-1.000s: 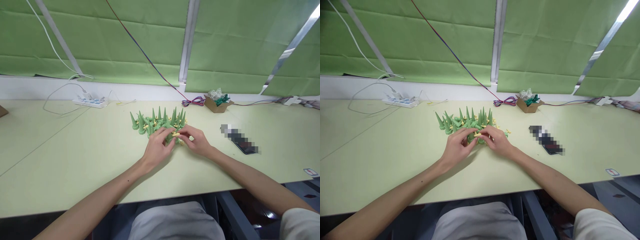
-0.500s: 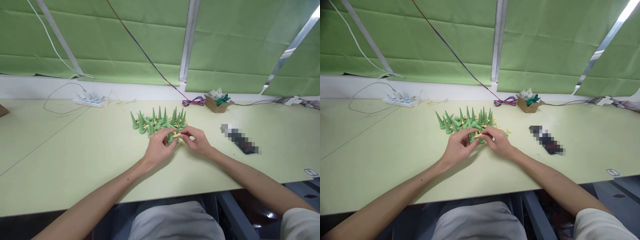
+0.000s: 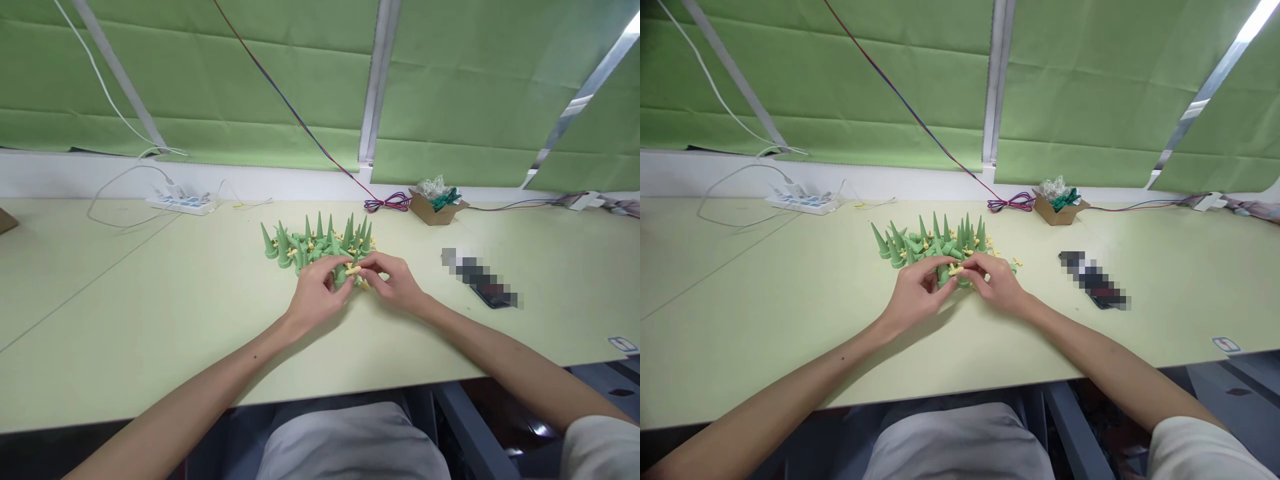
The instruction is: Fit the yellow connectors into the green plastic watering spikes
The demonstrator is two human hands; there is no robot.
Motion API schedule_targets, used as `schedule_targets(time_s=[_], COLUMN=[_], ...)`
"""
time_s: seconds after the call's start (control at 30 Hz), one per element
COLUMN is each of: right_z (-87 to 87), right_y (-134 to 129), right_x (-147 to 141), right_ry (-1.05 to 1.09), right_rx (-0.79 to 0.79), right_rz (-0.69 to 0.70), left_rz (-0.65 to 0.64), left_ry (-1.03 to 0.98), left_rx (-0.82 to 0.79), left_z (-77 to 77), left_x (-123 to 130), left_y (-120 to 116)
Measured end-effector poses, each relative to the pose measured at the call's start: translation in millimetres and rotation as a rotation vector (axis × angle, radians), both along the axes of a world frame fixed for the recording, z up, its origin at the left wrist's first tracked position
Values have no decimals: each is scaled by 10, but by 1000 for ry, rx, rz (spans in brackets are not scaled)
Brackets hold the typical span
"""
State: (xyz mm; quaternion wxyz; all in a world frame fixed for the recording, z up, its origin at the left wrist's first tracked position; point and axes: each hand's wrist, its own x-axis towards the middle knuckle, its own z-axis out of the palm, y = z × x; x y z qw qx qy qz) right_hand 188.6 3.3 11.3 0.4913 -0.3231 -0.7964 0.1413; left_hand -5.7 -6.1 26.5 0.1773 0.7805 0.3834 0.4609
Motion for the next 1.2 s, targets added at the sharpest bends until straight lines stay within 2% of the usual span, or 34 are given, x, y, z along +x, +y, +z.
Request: schedule_targets(time_s=[0.2, 0.53, 0.73, 1.07, 1.2], right_z=[18, 63, 43, 16, 50], right_y=[-8, -17, 3, 22, 14], right_x=[-5, -26, 1, 1, 26], right_ry=[-14, -63, -108, -130, -123], right_rx=[2, 38, 0, -99, -70], right_rz=[-28, -84, -82, -25, -30], left_rz=[-18, -121, -148, -166, -142], left_ry=[31, 21, 13, -26, -77], left_rx=[43, 83, 96, -34, -118], left_z=[-12, -22, -38, 8, 33], left_x=[-7, -22, -25, -5, 2], left_y=[-4, -4, -5, -25, -34])
